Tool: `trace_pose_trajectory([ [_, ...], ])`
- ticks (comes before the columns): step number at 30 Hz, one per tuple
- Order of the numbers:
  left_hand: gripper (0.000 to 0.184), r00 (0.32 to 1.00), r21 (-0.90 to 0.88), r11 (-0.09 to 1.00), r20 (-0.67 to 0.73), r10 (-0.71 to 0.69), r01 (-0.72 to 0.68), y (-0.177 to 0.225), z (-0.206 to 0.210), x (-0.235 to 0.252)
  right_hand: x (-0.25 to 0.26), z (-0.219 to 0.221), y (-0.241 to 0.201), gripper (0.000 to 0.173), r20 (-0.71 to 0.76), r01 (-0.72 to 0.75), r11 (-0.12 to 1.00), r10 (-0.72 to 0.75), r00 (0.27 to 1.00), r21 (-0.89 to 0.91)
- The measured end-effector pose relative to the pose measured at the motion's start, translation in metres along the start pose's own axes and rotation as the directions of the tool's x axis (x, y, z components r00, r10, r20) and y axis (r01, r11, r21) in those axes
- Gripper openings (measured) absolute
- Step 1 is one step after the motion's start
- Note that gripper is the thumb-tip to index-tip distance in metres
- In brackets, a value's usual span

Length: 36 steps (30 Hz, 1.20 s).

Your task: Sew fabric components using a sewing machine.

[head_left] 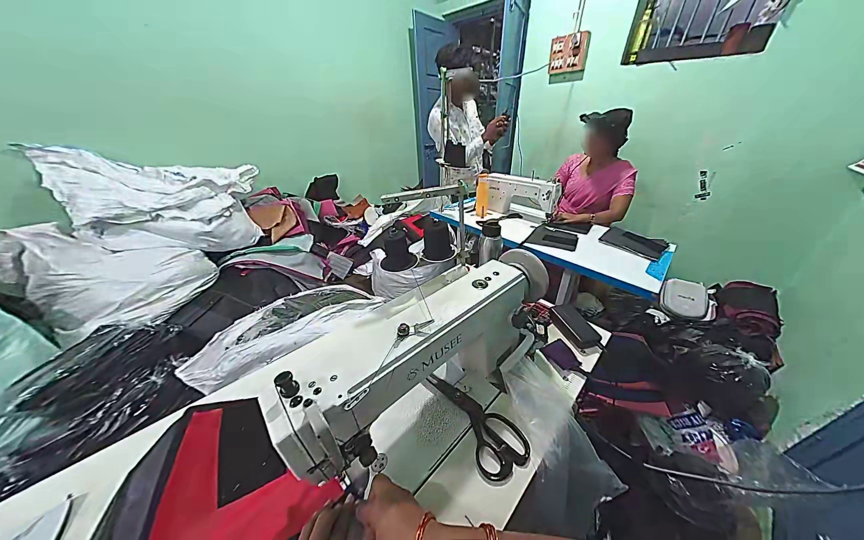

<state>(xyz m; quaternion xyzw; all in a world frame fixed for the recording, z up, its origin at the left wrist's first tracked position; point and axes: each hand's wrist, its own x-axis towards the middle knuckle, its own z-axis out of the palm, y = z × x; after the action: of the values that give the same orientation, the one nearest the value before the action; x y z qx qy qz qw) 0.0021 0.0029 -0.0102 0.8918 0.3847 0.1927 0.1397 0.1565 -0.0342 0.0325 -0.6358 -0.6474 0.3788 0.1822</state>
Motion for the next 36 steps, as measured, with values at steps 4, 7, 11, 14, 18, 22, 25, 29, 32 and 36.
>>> trace_pose_trajectory([
  [4, 0.039, 1.000, 0.000, 1.000, -0.023, 0.014, -0.014, 0.0004, 0.0011, -0.0003, 0.0002, -0.0002, 0.0011, 0.034, 0.003, 0.004, 1.000, -0.004, 1.000, -0.018],
  [7, 0.039, 1.000, -0.013, 1.000, -0.024, 0.014, -0.015, -0.0006, 0.0019, 0.0001, 0.0000, -0.0011, 0.0005, 0.034, 0.008, 0.005, 1.000, -0.005, 1.000, -0.028],
  [11, 0.038, 1.000, -0.002, 1.000, -0.024, 0.014, -0.014, -0.0003, 0.0011, -0.0004, 0.0011, 0.0006, 0.0019, 0.034, 0.003, 0.006, 1.000, -0.006, 1.000, -0.028],
  [14, 0.038, 0.999, 0.005, 1.000, -0.033, 0.018, -0.017, 0.0005, 0.0014, -0.0008, 0.0012, 0.0006, 0.0017, 0.034, 0.004, 0.006, 0.999, -0.006, 1.000, -0.033],
  [18, 0.036, 1.000, 0.007, 1.000, -0.024, 0.015, -0.015, 0.0009, 0.0000, -0.0001, 0.0013, 0.0004, 0.0015, 0.035, -0.001, 0.005, 0.999, -0.005, 1.000, -0.041],
  [22, 0.036, 0.999, 0.009, 1.000, -0.031, 0.009, -0.009, 0.0034, -0.0009, -0.0003, 0.0020, 0.0025, 0.0037, 0.034, -0.012, 0.005, 0.999, -0.006, 1.000, -0.035],
  [25, 0.036, 1.000, 0.004, 1.000, -0.031, 0.002, -0.002, 0.0025, 0.0000, -0.0004, 0.0007, 0.0013, 0.0026, 0.035, -0.013, 0.006, 0.999, -0.006, 1.000, -0.040],
  [29, 0.036, 0.999, -0.003, 1.000, -0.035, -0.002, 0.002, 0.0036, -0.0006, -0.0020, 0.0007, 0.0026, 0.0032, 0.035, -0.014, 0.009, 0.999, -0.010, 1.000, -0.045],
  [32, 0.037, 0.999, -0.014, 1.000, -0.049, 0.007, -0.008, 0.0042, -0.0004, -0.0012, -0.0001, 0.0016, 0.0030, 0.035, -0.025, 0.009, 0.999, -0.010, 1.000, -0.043],
  [36, 0.037, 0.988, 0.016, 0.999, -0.148, 0.053, -0.051, -0.0004, 0.0054, -0.0056, -0.0015, 0.0017, -0.0002, 0.035, -0.010, 0.011, 0.999, -0.011, 1.000, -0.053],
])
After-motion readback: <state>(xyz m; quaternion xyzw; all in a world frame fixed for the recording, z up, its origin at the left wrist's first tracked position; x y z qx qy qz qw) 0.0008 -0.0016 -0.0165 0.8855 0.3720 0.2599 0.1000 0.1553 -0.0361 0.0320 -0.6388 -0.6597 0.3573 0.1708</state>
